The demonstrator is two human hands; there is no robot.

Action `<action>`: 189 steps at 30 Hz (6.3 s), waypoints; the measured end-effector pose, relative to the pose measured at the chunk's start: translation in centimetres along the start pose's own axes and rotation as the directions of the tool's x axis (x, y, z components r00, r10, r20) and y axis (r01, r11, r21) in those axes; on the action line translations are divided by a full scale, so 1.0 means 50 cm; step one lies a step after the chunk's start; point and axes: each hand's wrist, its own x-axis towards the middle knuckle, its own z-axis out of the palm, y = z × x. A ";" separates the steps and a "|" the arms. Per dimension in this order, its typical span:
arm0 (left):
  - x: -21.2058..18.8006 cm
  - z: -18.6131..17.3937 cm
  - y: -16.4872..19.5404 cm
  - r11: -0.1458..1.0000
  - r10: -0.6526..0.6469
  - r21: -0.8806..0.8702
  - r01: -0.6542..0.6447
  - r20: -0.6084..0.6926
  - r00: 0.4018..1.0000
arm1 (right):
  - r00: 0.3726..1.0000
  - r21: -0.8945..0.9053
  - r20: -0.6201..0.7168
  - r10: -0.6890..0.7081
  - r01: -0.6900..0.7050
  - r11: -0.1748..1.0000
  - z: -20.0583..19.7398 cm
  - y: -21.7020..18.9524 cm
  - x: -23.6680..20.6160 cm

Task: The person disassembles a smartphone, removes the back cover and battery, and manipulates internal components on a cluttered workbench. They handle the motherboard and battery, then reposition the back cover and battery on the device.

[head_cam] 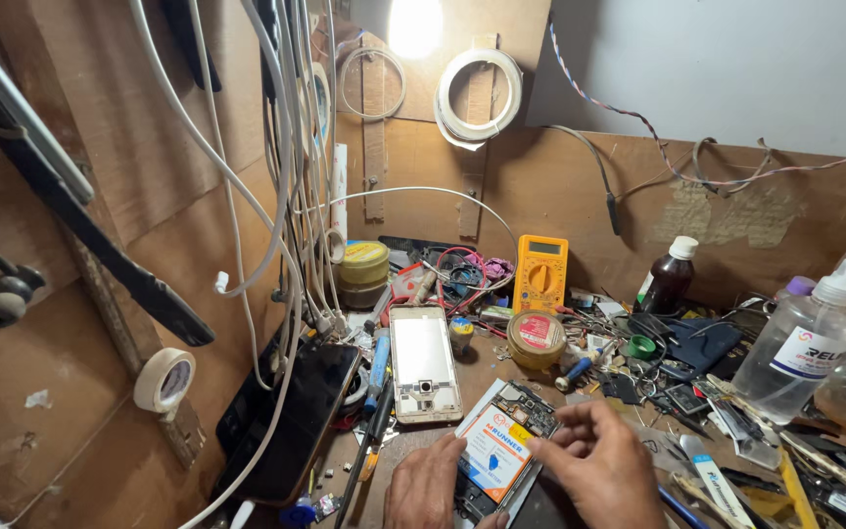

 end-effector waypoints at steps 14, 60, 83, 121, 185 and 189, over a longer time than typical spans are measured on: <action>0.006 -0.028 0.035 0.994 -0.106 0.016 0.105 0.097 0.990 | 0.823 -0.241 0.070 -0.564 0.562 0.791 -0.002 0.070 -0.008; 0.081 -0.068 0.133 0.988 -0.155 0.008 0.155 0.093 0.984 | 0.972 -0.167 0.132 -0.193 0.213 0.963 -0.037 -0.008 0.046; 0.082 -0.066 0.135 0.984 -0.175 0.008 0.175 0.118 0.977 | 0.974 -0.228 0.185 -0.134 0.176 0.958 0.004 -0.005 0.076; 0.146 -0.122 0.160 0.966 0.259 -0.082 -0.245 0.344 0.903 | 0.863 -0.188 0.129 -0.489 0.505 0.842 -0.059 -0.017 0.028; 0.132 -0.148 0.170 0.974 0.210 -0.134 -0.182 0.240 0.948 | 0.580 -0.300 0.298 -0.758 0.811 0.502 -0.063 0.003 -0.017; 0.133 -0.157 0.179 0.978 0.180 -0.154 -0.144 0.250 0.951 | 0.651 -0.249 0.264 -0.712 0.759 0.602 -0.068 0.004 -0.024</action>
